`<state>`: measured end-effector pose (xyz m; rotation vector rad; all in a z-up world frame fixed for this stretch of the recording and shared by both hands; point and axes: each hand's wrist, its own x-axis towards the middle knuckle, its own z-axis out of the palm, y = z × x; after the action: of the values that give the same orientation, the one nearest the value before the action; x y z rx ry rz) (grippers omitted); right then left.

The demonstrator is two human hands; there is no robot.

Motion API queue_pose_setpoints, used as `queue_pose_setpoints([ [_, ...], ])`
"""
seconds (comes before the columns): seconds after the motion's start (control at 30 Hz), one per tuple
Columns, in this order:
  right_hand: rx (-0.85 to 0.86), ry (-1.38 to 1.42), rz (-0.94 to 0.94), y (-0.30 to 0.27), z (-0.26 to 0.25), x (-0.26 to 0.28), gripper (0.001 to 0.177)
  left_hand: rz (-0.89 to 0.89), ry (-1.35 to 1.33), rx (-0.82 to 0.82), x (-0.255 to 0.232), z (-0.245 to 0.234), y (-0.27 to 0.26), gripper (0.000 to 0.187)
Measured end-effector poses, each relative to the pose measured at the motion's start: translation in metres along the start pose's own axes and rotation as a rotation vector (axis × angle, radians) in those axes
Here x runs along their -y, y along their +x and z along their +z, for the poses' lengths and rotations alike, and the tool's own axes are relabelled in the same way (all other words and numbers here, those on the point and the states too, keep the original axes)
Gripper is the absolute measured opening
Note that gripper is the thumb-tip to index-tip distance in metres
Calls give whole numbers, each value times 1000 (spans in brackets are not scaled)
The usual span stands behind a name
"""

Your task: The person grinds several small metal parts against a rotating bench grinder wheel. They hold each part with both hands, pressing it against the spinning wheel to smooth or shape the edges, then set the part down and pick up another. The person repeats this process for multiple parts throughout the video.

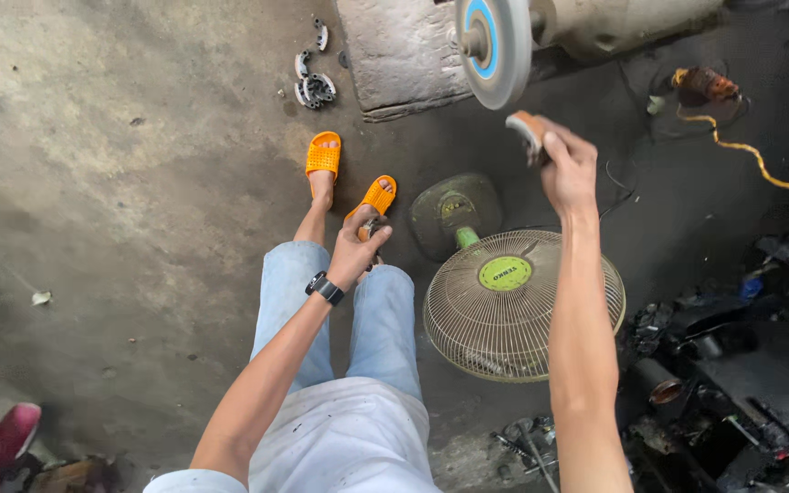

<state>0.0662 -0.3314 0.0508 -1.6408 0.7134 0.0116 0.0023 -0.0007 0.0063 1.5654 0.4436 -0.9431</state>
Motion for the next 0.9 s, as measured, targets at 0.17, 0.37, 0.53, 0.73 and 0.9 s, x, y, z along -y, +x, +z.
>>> queue_pose_setpoints([
  [0.17, 63, 550, 385, -41, -22, -2, 29, -124, -163, 6, -14, -4, 2, 35],
  [0.37, 23, 661, 385, -42, -18, -11, 31, -63, -222, -31, -4, 0, 2, 26],
  [0.53, -2, 220, 167, 3, -13, -30, 31, -76, -187, -14, -1, -4, 4, 40],
  [0.73, 67, -443, -126, 62, 14, -36, 24, -75, -172, 23, 2, -5, -2, 26],
  [0.9, -17, 6, 171, 47, 18, -18, 31, -246, -725, -15, -7, -2, 4, 22],
])
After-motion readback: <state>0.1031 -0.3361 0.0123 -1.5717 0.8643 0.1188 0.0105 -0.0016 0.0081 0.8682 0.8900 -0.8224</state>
